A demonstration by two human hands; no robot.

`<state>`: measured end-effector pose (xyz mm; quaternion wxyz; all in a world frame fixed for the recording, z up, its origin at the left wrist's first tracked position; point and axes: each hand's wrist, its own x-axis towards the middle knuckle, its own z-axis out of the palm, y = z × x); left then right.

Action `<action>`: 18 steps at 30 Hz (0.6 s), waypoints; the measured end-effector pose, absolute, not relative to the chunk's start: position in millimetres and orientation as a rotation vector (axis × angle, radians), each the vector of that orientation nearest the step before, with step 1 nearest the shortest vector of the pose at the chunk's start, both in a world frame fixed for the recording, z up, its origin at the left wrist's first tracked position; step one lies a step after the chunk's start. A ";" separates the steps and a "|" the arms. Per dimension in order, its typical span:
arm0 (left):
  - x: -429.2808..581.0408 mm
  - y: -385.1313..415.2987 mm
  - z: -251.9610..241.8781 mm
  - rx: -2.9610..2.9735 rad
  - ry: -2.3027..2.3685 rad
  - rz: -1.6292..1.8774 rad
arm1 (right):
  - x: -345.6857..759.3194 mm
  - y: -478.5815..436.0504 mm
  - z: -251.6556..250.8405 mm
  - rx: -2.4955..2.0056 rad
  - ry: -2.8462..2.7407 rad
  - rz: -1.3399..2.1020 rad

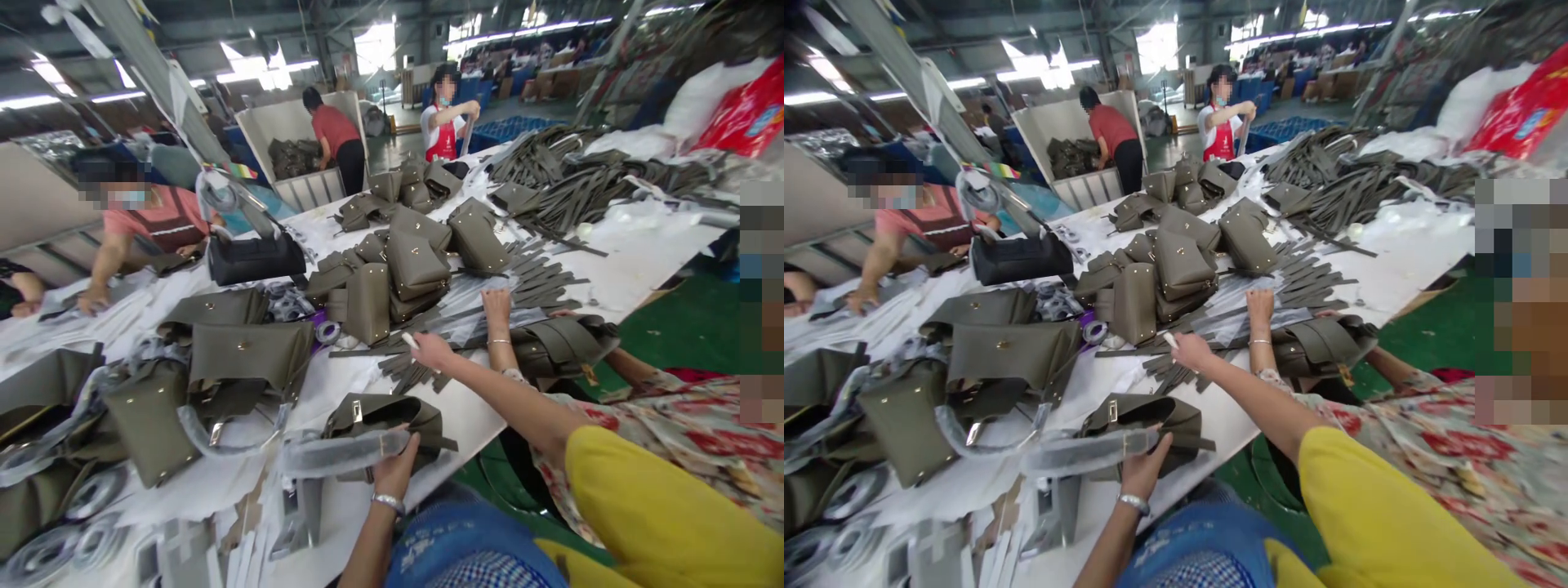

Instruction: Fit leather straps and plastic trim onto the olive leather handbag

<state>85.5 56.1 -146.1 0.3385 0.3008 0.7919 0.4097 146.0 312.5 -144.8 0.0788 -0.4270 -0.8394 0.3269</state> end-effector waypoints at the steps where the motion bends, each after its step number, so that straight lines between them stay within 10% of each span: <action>1: 85.3 59.9 -145.4 0.799 2.058 1.083 | 155.9 304.5 -142.0 -1.329 -2.402 1.071; 18: 82.1 70.0 -147.0 0.809 1.930 1.149 | 274.9 156.2 -114.0 -1.146 -1.012 2.150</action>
